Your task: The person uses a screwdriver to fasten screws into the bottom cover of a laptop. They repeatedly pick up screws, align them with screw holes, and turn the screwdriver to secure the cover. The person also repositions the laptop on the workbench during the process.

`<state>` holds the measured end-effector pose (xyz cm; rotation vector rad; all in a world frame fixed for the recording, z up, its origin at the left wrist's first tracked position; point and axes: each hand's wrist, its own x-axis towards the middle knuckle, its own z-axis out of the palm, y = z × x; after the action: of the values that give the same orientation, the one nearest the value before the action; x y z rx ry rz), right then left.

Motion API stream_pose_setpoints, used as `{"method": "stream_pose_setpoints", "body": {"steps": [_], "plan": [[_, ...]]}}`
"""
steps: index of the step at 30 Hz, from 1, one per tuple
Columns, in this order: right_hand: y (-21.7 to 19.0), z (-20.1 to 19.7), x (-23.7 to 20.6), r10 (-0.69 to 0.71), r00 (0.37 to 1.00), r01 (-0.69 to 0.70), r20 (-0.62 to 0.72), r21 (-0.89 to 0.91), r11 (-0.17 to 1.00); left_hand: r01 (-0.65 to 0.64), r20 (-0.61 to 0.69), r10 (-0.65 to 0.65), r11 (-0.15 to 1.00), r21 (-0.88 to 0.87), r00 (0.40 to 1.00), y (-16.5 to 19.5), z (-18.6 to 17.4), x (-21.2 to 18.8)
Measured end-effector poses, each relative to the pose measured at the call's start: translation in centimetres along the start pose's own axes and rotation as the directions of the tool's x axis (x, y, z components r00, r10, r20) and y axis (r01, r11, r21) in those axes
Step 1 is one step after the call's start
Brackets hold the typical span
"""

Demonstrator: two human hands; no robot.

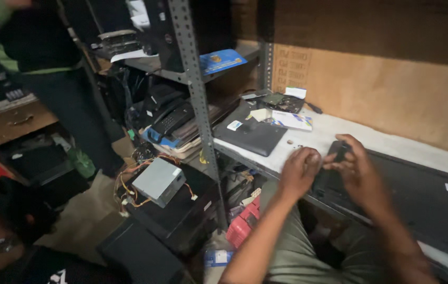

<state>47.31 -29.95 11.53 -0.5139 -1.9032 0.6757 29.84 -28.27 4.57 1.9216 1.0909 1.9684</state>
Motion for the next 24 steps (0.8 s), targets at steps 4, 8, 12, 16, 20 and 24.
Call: {"method": "stream_pose_setpoints", "body": {"steps": [4,8,12,16,20,24], "plan": [[0.9,-0.6,0.2,0.067,0.996,-0.068,-0.067,-0.012,0.998,-0.046,0.088,-0.004,0.83,0.555,0.996,-1.7,-3.9,2.7],[1.1,-2.1,0.3,0.266,0.963,-0.271,-0.052,-0.218,0.938,-0.089,0.169,-0.042,0.713,0.695,0.985,-2.9,-2.7,2.9],[1.9,-1.8,4.1,-0.005,0.996,0.027,0.086,-0.264,0.964,-0.156,0.218,0.008,0.724,0.672,0.976,-5.2,-2.4,5.8],[2.4,-0.9,3.7,0.214,0.975,-0.222,-0.06,-0.19,0.956,-0.121,0.208,-0.024,0.747,0.654,0.978,-7.3,-3.1,6.1],[2.6,-2.2,2.9,0.282,0.955,-0.294,-0.09,-0.16,0.942,-0.055,0.138,-0.067,0.684,0.727,0.988,-7.2,-1.9,5.0],[2.2,-2.4,2.1,-0.022,1.0,0.022,0.005,0.017,1.0,-0.019,0.116,-0.097,0.684,0.729,0.988,-5.0,-1.7,4.6]]}}
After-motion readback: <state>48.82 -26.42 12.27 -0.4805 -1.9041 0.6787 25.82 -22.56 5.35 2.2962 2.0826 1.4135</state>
